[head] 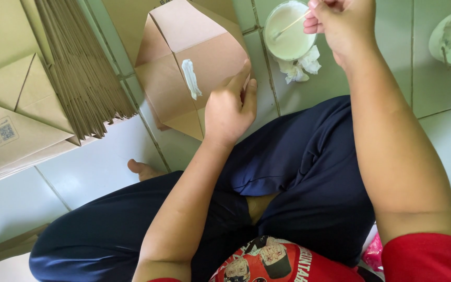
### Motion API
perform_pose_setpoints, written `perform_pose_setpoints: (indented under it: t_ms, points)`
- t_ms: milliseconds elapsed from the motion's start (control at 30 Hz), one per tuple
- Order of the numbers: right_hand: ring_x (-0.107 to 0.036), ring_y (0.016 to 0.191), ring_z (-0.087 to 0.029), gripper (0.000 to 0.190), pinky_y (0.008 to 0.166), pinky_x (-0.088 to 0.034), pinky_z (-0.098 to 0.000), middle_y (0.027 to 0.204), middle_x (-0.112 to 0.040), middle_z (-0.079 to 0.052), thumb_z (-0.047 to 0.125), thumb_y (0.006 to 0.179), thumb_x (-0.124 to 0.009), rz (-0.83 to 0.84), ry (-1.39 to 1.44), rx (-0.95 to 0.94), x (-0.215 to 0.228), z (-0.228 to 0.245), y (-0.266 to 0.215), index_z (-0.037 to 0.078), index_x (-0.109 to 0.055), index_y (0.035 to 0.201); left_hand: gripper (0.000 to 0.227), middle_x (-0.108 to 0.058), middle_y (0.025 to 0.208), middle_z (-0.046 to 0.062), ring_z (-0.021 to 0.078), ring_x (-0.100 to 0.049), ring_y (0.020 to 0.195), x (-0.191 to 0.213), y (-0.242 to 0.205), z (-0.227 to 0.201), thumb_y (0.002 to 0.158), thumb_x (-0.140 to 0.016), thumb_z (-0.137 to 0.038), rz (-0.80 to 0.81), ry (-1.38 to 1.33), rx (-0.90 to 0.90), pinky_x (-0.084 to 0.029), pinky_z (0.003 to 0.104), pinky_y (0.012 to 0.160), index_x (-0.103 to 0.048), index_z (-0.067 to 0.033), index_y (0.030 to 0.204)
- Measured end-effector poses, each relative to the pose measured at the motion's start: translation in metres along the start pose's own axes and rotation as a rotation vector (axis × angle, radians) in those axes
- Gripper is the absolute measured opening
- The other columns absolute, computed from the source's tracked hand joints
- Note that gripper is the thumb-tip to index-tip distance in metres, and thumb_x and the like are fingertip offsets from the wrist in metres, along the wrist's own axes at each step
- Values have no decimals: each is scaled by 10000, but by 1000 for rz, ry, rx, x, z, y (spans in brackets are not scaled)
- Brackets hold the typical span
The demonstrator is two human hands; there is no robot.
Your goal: The person applies adhesive using a cotton swab to the interior flaps of a paper bag and presses the folds together by hand.
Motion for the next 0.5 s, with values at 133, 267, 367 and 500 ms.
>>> perform_pose_setpoints:
  t_ms: [133, 267, 367, 500]
  points:
    - [-754, 737, -61, 99, 731, -718, -194, 842, -741, 25, 138, 1067, -669, -47, 21, -144, 10, -10, 1, 129, -704, 975, 405, -570, 719, 10, 229, -570, 647, 1, 1, -1, 1019, -505, -208, 6, -16, 0, -483, 387, 554, -586, -66, 1390]
    - [-746, 734, -55, 118, 736, -720, -184, 820, -735, 22, 109, 1058, -668, -95, 81, -303, 16, -19, 1, 118, -716, 951, 428, -564, 721, 1, 211, -563, 642, 0, 1, 1, 1023, -506, -213, 17, -14, 18, -476, 381, 532, -572, -78, 1424]
    - [-712, 717, -64, 99, 707, -693, -178, 808, -713, 9, 104, 1047, -672, -118, 149, -347, 22, -28, 4, 104, -715, 958, 408, -534, 706, -1, 215, -530, 617, 2, 1, -3, 1026, -497, -180, 8, -39, -30, -469, 378, 547, -563, -60, 1409]
    - [-705, 709, -57, 108, 688, -695, -163, 807, -699, 8, 75, 1044, -657, -159, 141, -401, 28, -34, 4, 94, -716, 956, 420, -542, 727, 16, 222, -556, 640, 3, 0, -2, 1023, -499, -188, 7, -37, -22, -475, 386, 539, -559, -60, 1420]
Point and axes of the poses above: each hand's wrist, its own y-axis towards the middle knuckle, its own x-axis out of the back of the hand, z = x × y, the point moved 8 cm from there along y, towards the middle knuckle
